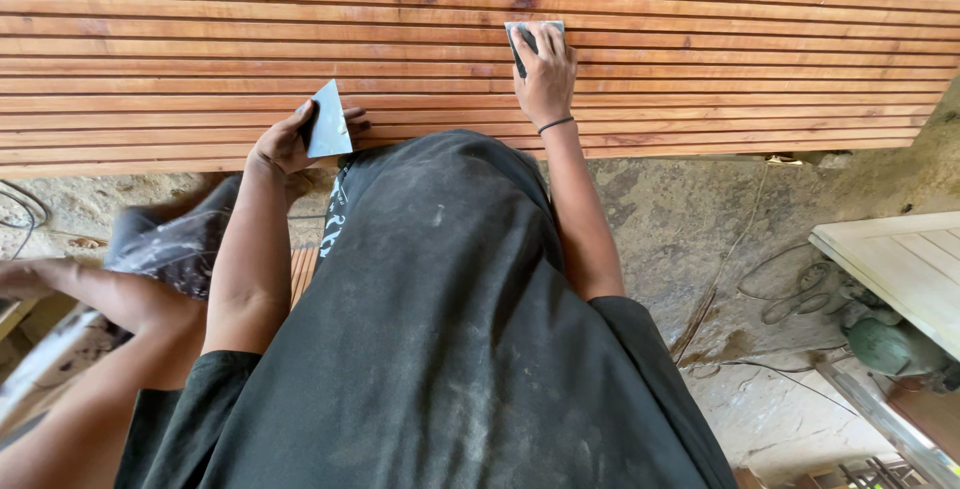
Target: The person sands a large wooden slatted panel using two sanding blocks, one in each hand, moving them back and forth along the grain. Another person is visible in the background also sanding a similar panel.
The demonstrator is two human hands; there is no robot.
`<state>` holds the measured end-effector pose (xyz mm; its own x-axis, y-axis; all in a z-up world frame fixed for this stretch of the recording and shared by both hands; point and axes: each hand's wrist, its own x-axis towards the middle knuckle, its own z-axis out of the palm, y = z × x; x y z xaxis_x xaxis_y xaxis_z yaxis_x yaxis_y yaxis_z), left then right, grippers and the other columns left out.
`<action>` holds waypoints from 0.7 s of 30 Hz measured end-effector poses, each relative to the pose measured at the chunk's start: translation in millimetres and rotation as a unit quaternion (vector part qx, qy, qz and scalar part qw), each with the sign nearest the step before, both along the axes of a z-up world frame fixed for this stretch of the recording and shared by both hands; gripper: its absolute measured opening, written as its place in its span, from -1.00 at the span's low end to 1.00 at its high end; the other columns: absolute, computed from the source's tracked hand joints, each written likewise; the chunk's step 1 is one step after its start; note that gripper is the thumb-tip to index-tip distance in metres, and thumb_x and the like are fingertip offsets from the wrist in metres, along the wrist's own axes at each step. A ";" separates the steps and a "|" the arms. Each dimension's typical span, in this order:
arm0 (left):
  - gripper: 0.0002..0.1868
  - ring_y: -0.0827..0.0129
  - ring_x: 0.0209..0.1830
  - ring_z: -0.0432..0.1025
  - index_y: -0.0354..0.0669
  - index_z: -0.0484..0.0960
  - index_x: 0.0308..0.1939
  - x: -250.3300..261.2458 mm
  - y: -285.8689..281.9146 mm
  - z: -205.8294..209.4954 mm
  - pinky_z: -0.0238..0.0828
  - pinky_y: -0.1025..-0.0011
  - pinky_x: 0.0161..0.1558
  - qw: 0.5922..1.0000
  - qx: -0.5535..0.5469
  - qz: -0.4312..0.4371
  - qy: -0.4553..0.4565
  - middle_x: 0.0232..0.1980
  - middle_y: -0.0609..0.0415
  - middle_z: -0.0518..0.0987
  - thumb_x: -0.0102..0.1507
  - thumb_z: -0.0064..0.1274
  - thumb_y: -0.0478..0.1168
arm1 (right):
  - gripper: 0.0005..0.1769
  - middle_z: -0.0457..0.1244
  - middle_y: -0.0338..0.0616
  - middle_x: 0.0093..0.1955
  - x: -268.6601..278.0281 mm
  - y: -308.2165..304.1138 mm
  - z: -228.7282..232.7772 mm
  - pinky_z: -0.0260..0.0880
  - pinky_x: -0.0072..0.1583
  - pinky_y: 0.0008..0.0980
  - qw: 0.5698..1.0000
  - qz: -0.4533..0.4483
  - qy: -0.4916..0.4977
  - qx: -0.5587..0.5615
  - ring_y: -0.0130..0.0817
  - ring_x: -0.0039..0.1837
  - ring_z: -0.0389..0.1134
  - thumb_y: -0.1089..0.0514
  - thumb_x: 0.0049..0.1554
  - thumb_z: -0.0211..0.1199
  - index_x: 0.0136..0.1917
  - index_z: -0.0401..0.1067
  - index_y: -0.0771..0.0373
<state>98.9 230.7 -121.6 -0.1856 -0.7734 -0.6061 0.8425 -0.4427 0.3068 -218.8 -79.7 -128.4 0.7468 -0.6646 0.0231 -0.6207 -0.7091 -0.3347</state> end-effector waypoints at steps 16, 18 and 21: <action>-0.09 -0.07 0.65 0.11 -0.51 0.19 0.56 -4.2 16.4 -10.9 0.05 0.07 0.56 0.999 -0.024 0.011 0.031 0.59 -0.29 0.29 0.43 -0.07 0.23 | -0.72 0.35 -0.26 0.14 -3.1 -21.3 33.2 0.29 0.12 -0.06 0.998 0.017 -0.031 0.042 -0.16 0.25 0.31 0.24 0.21 0.28 0.18 0.59 0.05; -0.14 -0.04 0.63 0.14 -0.44 0.21 0.53 -4.0 17.4 -16.8 0.11 0.07 0.52 0.999 -0.024 0.026 0.040 0.57 -0.22 0.30 0.40 -0.05 0.19 | -0.66 0.34 -0.21 0.08 -0.2 -23.5 35.9 0.35 0.13 -0.12 0.997 -0.009 -0.052 0.059 -0.14 0.17 0.33 0.29 0.17 0.25 0.18 0.61 0.05; -0.26 -0.01 0.54 0.26 -0.32 0.28 0.47 -1.7 2.3 -22.4 0.21 0.10 0.49 0.999 -0.026 0.035 0.021 0.48 -0.20 0.40 0.38 -0.01 0.13 | -0.65 0.35 -0.21 0.04 1.2 -28.8 39.9 0.40 0.11 -0.20 0.993 -0.035 -0.098 0.058 -0.15 0.12 0.37 0.32 0.13 0.24 0.15 0.61 0.05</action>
<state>97.2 233.0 -144.0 -0.1548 -0.8153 -0.5579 0.8831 -0.3673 0.2918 -217.6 -108.5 -88.5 0.6878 -0.7211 0.0835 -0.5821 -0.6165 -0.5302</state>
